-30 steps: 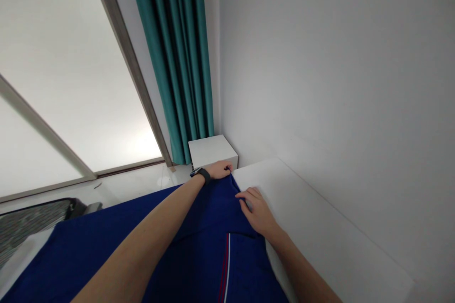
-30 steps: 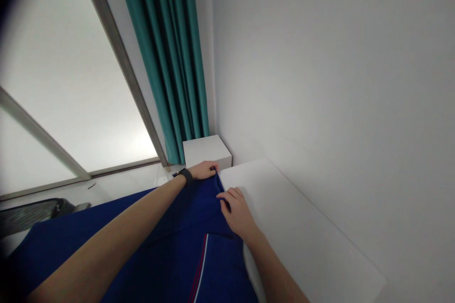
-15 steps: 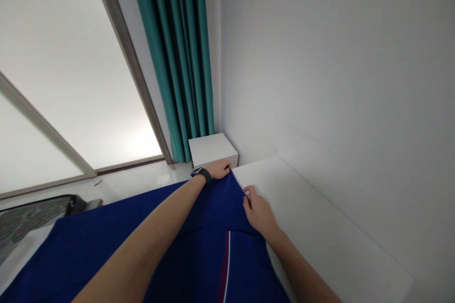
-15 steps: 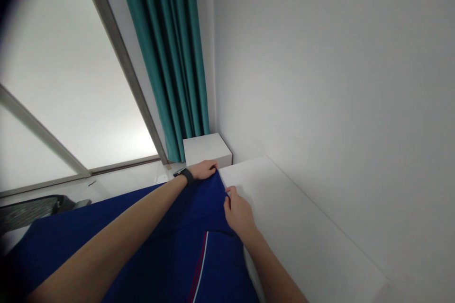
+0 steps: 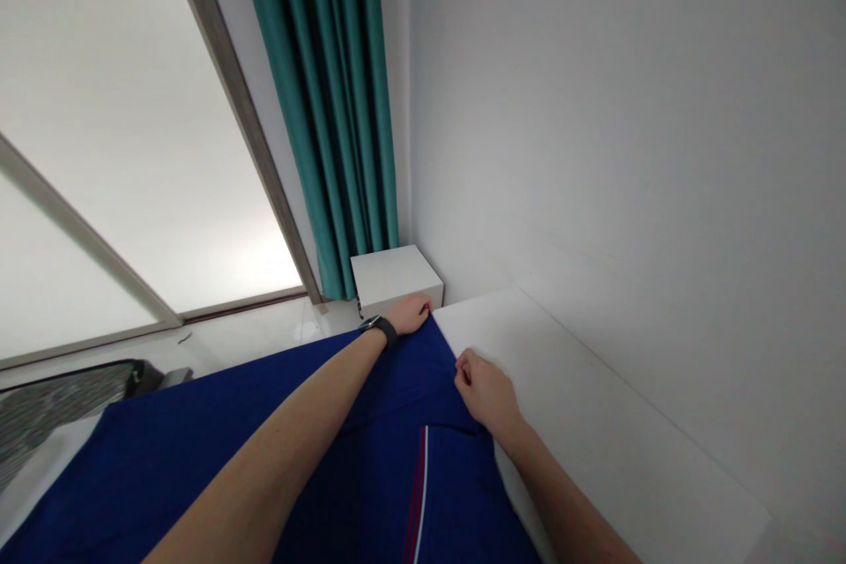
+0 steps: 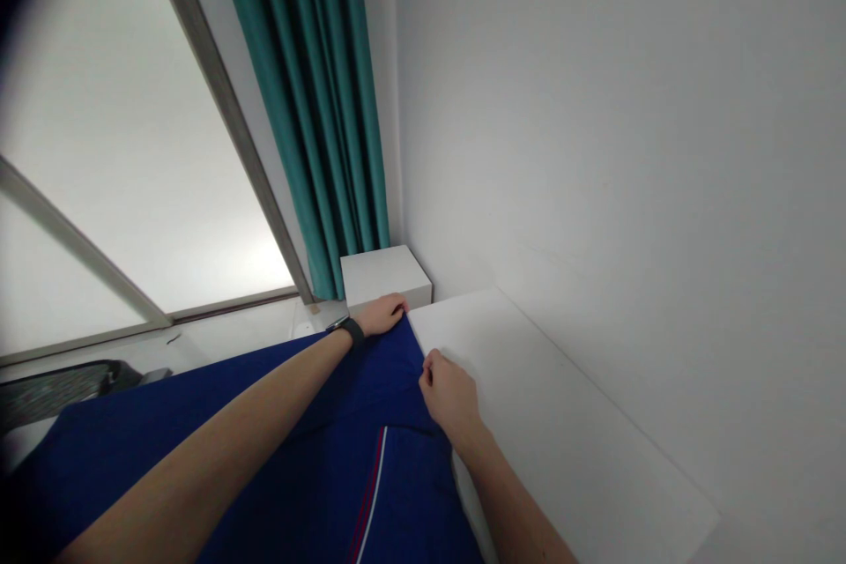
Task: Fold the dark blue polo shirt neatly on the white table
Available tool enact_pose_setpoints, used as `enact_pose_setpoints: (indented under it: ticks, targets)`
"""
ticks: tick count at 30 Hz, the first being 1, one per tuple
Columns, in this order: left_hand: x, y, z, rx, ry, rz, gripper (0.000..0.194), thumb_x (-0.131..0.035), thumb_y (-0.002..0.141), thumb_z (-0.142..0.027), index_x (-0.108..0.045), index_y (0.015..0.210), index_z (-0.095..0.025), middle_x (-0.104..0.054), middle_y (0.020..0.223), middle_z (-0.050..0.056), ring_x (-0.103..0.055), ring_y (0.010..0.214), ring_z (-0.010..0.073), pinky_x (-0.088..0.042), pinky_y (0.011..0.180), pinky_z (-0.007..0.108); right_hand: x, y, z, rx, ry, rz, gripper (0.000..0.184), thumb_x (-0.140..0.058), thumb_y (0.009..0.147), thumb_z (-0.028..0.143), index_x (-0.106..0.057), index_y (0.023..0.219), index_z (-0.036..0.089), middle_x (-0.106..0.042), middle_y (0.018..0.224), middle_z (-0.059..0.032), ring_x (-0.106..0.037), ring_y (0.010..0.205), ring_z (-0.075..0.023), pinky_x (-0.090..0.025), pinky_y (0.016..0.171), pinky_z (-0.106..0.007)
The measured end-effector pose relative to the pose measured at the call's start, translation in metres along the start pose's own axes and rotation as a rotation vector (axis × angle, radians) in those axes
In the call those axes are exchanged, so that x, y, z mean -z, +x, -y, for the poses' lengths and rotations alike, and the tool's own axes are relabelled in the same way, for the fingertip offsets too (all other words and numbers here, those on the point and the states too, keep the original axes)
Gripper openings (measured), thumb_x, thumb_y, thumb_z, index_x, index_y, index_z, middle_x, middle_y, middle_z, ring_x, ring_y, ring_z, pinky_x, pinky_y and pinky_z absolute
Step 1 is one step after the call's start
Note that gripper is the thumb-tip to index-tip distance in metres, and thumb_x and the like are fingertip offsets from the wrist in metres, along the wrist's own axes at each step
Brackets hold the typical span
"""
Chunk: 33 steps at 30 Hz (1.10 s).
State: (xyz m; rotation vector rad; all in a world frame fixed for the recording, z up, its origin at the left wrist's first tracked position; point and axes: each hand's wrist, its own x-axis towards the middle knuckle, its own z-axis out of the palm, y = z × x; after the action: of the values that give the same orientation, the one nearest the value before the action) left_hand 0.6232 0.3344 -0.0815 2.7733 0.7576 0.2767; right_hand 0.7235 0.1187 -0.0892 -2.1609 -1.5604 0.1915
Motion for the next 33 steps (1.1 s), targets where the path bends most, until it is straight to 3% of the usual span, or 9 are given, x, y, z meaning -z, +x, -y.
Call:
enact_pose_setpoints:
  ticks: [7,10,14,18,21,26,29,33]
  targets:
    - [0.013,-0.015,-0.019,-0.029,0.084,-0.072,0.025,-0.04,0.09,-0.014,-0.058,0.107,-0.016,-0.06,0.111,0.014,-0.055,0.107,0.0274,-0.041,0.095,0.042,-0.002,0.0,-0.005,0.03,-0.016,-0.017,0.011,-0.051,0.087,0.02,-0.056,0.096,0.024,-0.066,0.075,-0.0005,-0.059,0.064,-0.016,-0.028,0.056,-0.025]
    - [0.021,-0.034,-0.037,-0.142,0.089,0.008,0.015,-0.046,0.092,-0.025,-0.059,0.093,-0.019,-0.064,0.099,0.009,-0.058,0.097,0.0237,-0.042,0.091,0.036,-0.003,0.001,-0.007,0.028,0.001,-0.017,0.011,-0.053,0.087,0.022,-0.056,0.097,0.024,-0.065,0.073,0.0004,-0.058,0.063,-0.0155,-0.028,0.056,-0.025]
    - [0.024,-0.071,-0.061,-0.271,0.115,0.13,0.021,-0.05,0.092,-0.039,-0.056,0.081,-0.022,-0.066,0.084,0.003,-0.062,0.084,0.02,-0.043,0.081,0.032,-0.002,0.003,-0.009,0.011,0.062,0.0,0.008,-0.05,0.09,0.026,-0.058,0.088,0.024,-0.067,0.075,-0.0009,-0.059,0.067,-0.0163,-0.029,0.057,-0.025]
    - [0.017,-0.102,-0.081,-0.215,0.188,0.137,0.038,-0.051,0.088,-0.06,-0.053,0.092,-0.022,-0.068,0.089,0.007,-0.064,0.083,0.0238,-0.042,0.077,0.035,-0.001,0.007,-0.011,-0.033,0.176,-0.018,0.013,-0.048,0.088,0.028,-0.059,0.082,0.024,-0.066,0.074,-0.001,-0.06,0.068,-0.0173,-0.032,0.058,-0.025]
    - [0.008,-0.112,-0.094,-0.125,0.229,0.078,0.047,-0.048,0.087,-0.065,-0.051,0.1,-0.021,-0.069,0.092,0.011,-0.064,0.087,0.0277,-0.042,0.078,0.038,-0.001,0.012,-0.012,-0.077,0.417,-0.043,0.013,-0.049,0.084,0.03,-0.059,0.083,0.023,-0.063,0.064,0.0013,-0.06,0.061,-0.017,-0.037,0.058,-0.026]
    - [0.001,-0.113,-0.104,-0.028,0.255,0.018,0.034,-0.046,0.094,-0.05,-0.047,0.108,-0.02,-0.069,0.093,0.011,-0.064,0.087,0.028,-0.042,0.076,0.039,0.001,0.015,-0.013,-0.12,0.718,-0.018,0.022,-0.052,0.079,0.039,-0.059,0.088,0.02,-0.066,0.062,-0.0006,-0.066,0.064,-0.0198,-0.042,0.061,-0.028]
    - [0.006,-0.115,-0.102,-0.075,0.281,0.033,0.019,-0.046,0.094,-0.029,-0.046,0.111,-0.021,-0.067,0.097,0.009,-0.064,0.089,0.0254,-0.042,0.075,0.036,0.0,0.013,-0.013,-0.093,0.682,-0.018,0.02,-0.051,0.079,0.037,-0.058,0.089,0.021,-0.065,0.061,0.0003,-0.064,0.061,-0.0185,-0.04,0.059,-0.027]
    - [0.015,-0.131,-0.093,-0.117,0.303,0.064,0.022,-0.046,0.091,-0.02,-0.046,0.113,-0.022,-0.066,0.098,0.007,-0.063,0.09,0.023,-0.043,0.077,0.035,-0.004,0.011,-0.013,-0.022,0.496,0.036,0.015,-0.049,0.081,0.027,-0.058,0.092,0.022,-0.06,0.059,0.0045,-0.056,0.054,-0.0146,-0.036,0.055,-0.024]
